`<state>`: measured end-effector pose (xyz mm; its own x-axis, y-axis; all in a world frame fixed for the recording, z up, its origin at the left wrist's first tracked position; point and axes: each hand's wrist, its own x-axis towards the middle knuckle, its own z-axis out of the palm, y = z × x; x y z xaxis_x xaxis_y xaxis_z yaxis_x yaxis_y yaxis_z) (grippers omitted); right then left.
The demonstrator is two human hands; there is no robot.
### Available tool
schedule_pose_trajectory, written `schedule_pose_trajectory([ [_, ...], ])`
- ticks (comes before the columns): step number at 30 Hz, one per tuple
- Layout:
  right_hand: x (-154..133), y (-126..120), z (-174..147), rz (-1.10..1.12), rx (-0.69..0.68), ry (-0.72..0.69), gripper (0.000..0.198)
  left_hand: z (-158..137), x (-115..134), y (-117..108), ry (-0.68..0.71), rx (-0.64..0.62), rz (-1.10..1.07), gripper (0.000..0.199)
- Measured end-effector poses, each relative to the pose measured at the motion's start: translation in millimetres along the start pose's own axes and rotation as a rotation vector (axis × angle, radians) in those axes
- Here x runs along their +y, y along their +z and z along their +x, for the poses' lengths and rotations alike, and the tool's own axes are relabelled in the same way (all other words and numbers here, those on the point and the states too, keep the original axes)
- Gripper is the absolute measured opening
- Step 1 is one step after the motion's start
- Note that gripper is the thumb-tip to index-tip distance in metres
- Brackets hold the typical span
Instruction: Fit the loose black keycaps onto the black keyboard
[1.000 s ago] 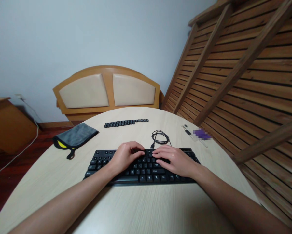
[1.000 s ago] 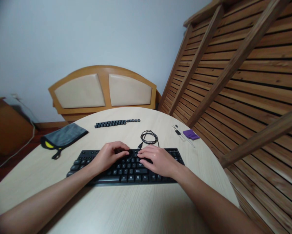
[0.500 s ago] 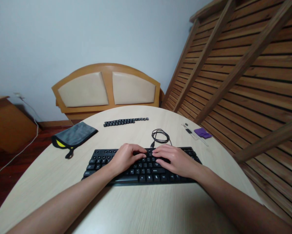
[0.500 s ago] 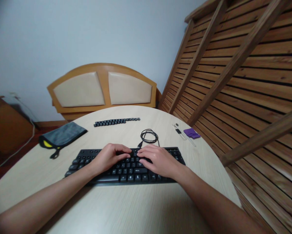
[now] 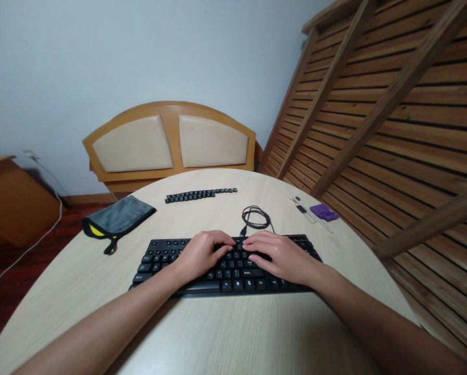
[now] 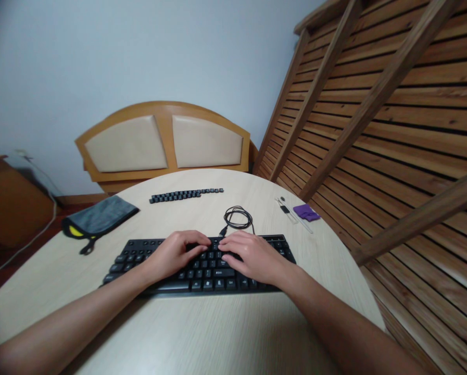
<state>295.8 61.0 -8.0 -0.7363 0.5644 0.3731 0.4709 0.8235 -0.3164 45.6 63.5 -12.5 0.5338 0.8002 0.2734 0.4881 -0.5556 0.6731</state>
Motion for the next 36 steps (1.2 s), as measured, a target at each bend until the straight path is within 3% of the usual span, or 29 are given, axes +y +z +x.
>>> schedule_pose_trajectory([
  [8,-1,0,0,-0.01,-0.008,0.0,0.024,3,-5,0,-0.203,0.0,-0.138,0.017],
  [16,0,-1,0,-0.005,0.001,-0.001,0.023,2,-3,0,-0.203,-0.019,-0.123,0.016],
  [26,-3,-2,0,0.004,-0.011,0.011,0.025,-3,5,1,0.154,-0.001,0.165,0.021],
  [36,-5,-5,-2,0.004,-0.066,0.019,0.038,-6,11,-1,0.16,-0.065,0.333,0.024],
])
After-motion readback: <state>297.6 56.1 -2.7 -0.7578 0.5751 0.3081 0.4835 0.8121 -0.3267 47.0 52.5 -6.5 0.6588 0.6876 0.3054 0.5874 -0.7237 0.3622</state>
